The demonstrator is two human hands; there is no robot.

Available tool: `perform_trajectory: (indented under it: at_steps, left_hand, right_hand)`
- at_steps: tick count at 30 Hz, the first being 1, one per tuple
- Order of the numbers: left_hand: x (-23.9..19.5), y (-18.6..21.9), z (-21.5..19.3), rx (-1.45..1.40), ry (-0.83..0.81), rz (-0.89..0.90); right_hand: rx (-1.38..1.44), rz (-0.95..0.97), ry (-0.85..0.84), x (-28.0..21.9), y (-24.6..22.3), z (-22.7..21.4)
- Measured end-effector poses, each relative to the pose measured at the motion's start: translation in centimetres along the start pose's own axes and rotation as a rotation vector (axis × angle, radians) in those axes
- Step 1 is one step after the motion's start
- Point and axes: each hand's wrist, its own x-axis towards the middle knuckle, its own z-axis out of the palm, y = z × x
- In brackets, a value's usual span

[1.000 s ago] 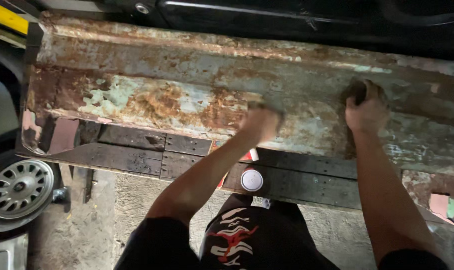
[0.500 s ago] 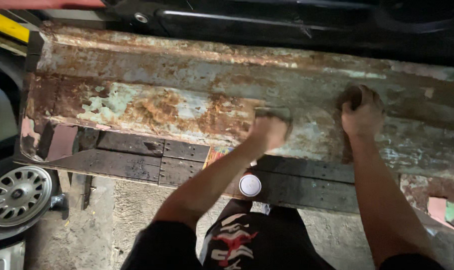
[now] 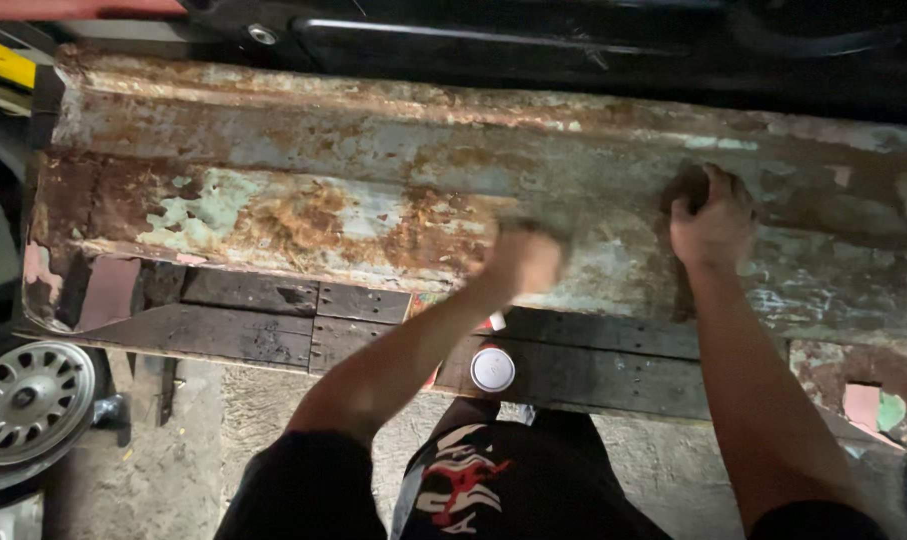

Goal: The person uses a sanding block to sand a long, rusty metal panel resting on a wooden workbench. The person moves the sanding block back and forth along the surface, removing rust and old paint.

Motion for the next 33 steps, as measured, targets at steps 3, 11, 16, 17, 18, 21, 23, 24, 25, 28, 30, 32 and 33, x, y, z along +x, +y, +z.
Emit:
perform_trajectory:
  at_steps: [3, 11, 16, 17, 18, 21, 23, 24, 25, 28, 30, 32, 33]
  left_hand:
    - [4.3, -3.2, -1.7, -0.023, -0.054, -0.224]
    - [-3.0, 3.3, 0.8, -0.016, -0.111, 0.065]
    - [1.9, -3.7, -2.1, 0.018, 0.035, -0.217]
    - [2.7, -4.7, -2.4, 0.041, 0.107, -0.249]
    - [3.2, -5.0, -2.3, 0.039, 0.128, -0.25]
    - [1.1, -3.4, -0.4, 0.054, 0.016, -0.182]
    - [-1.4, -0.3, 1.6, 0.033, -0.15, -0.067]
    - [-2.5, 0.8, 2.1, -0.006, -0.188, -0.04]
    - [-2.6, 1.3, 1.9, -0.016, -0.214, -0.049]
    - [-2.4, -0.8, -0.8, -0.034, -0.263, -0.095]
    - [-3.1, -5.2, -3.3, 0.029, -0.162, -0.158]
    - [-4.1, -9.3, -5.4, 0.11, -0.039, -0.178]
    - [-5.2, -11.1, -6.1, 0.134, 0.033, -0.158]
  right_hand:
    - [-0.017, -0.038, 0.016, 0.4, -0.1, 0.2]
    - [0.035, -0.015, 0.012, 0.4, 0.4, 0.6]
    - [0.031, -0.054, 0.058, -0.2, 0.1, 0.2]
    - [0.024, -0.043, 0.05, 0.1, 0.1, 0.0]
    - [0.025, -0.046, 0.067, 0.4, 0.2, -0.4]
    - [0.051, -0.049, 0.078, 0.5, -0.1, 0.1]
    - [0.058, -0.037, 0.058, 0.0, 0.4, 0.6]
    - [0.051, -0.057, 0.074, -0.4, 0.7, 0.9]
    - [0.045, -0.085, 0.098, 0.0, 0.9, 1.0]
    - [0.063, -0.128, 0.138, 0.6, 1.3, 1.2]
    - [0.08, -0.16, 0.155, 0.0, 1.2, 1.4]
    - [0.076, -0.208, 0.2, -0.3, 1.0, 0.5]
    - [0.111, -0.242, 0.207, -0.8, 0.5, 0.1]
